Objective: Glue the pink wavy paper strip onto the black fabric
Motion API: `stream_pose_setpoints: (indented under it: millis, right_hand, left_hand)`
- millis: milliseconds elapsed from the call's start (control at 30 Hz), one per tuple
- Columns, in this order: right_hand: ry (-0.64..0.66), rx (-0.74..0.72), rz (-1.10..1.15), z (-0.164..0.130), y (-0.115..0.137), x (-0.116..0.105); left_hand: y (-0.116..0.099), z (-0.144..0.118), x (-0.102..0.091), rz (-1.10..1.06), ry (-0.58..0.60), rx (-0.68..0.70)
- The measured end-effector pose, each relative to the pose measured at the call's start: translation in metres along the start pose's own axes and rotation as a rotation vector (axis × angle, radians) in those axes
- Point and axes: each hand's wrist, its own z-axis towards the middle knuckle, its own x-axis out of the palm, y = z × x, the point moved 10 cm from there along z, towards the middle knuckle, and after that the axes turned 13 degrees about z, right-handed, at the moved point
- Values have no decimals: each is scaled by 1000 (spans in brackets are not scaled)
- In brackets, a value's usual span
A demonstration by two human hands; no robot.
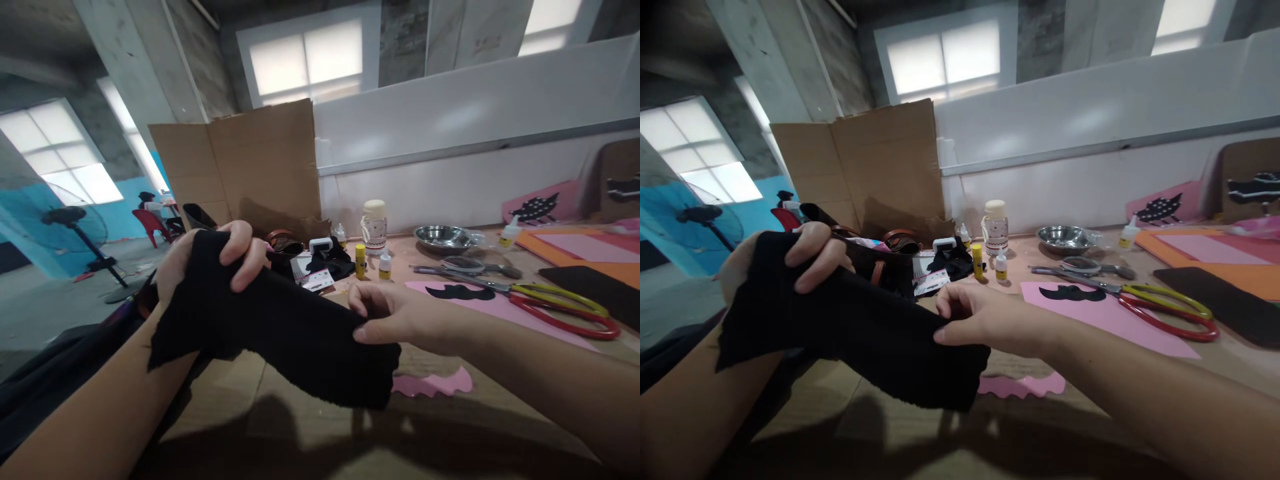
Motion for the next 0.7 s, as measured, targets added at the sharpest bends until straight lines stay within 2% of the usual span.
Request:
stream_pose_setpoints:
  millis: [100,233,367,500,600,700]
  right_hand:
    - [-67,-65,25,4,0,-12]
    - [-130,-153,5,12,7,-26]
    - [-204,-231,-80,20,18,-44]
    - [-175,-228,-131,27,19,-51]
    - [-120,-253,-128,32,22,-48]
    - [-103,-284,-136,37,25,-47]
  left_hand:
    - [1,4,-1,-121,17,-33]
    - [5,4,9,-122,163,-89]
    - [15,-3,28,31,305,-130]
    - [30,-11,57,346,470,-182]
    - [38,-8,67,471,430,-192]
    - [41,-6,83,399,396,-160]
